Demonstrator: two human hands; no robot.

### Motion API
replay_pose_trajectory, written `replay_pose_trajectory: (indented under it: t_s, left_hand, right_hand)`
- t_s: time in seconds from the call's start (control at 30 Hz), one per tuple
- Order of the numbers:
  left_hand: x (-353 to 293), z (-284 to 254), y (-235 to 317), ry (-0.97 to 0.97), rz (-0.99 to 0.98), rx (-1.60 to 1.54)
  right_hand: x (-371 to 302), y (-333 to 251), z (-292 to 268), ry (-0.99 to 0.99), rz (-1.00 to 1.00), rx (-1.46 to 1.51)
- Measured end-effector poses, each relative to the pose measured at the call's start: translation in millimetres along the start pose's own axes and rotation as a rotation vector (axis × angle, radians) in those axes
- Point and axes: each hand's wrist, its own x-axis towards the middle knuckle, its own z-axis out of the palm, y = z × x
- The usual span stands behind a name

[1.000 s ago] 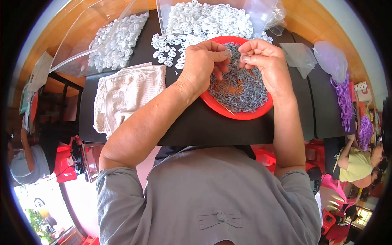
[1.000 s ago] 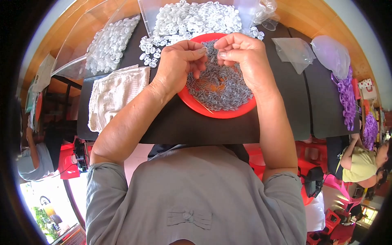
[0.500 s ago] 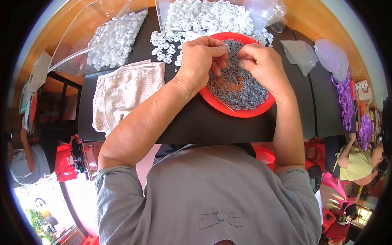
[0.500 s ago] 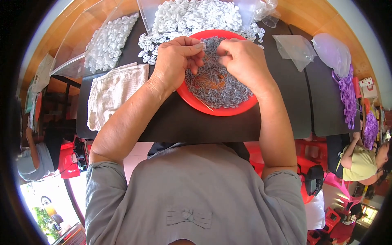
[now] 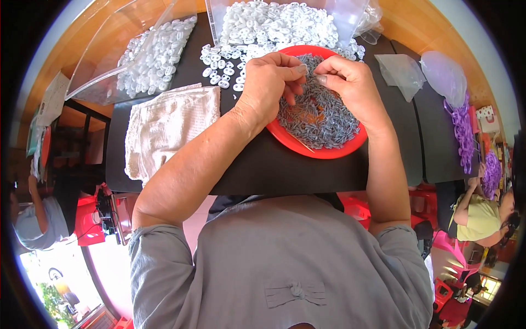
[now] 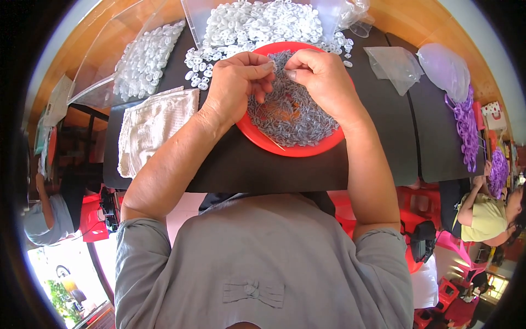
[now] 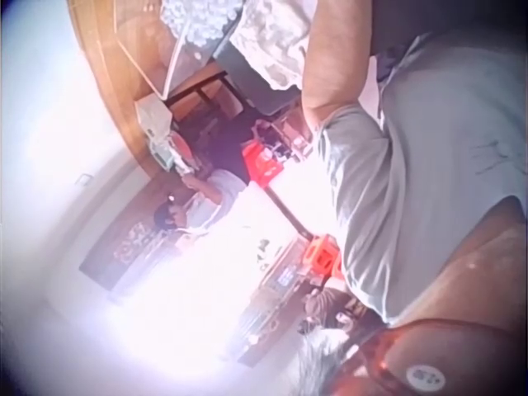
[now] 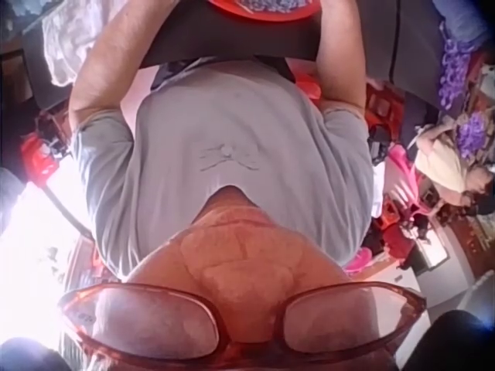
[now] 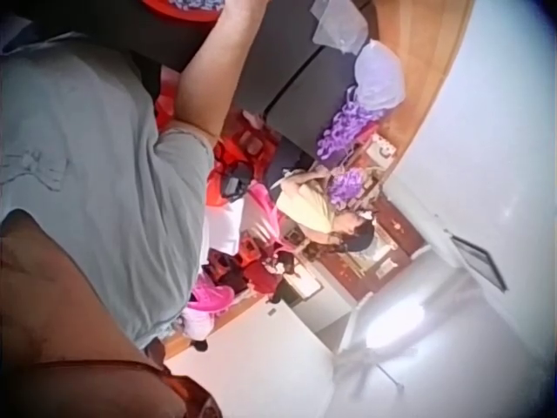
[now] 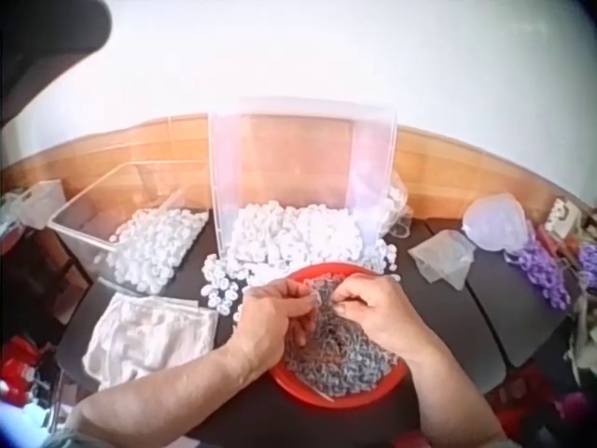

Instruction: Manual assembly of small white plastic components by inserting metal pins or clips into them.

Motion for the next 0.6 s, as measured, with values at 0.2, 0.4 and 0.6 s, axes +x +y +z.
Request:
replay_pose_trajectory:
  t_s: [0.2,0.4,0.6]
  left_hand:
    - [-2.9,4.6,1.9,-0.002,0.016,-0.009]
    - [-2.5,4.5,1.2,0.001,0.017,-0.015]
    - [-2.1,4.3,-1.5,-0.008,-0.015,-0.111]
  right_hand:
    - [-1.0,-6.4,2.9,0.083,-0.092,-0.048]
    - [-1.7,-9.8,8.3,0.156,-0.23,-0.115]
    - [-2.2,-6.1,13.2,0.209,-0.283,-0.175]
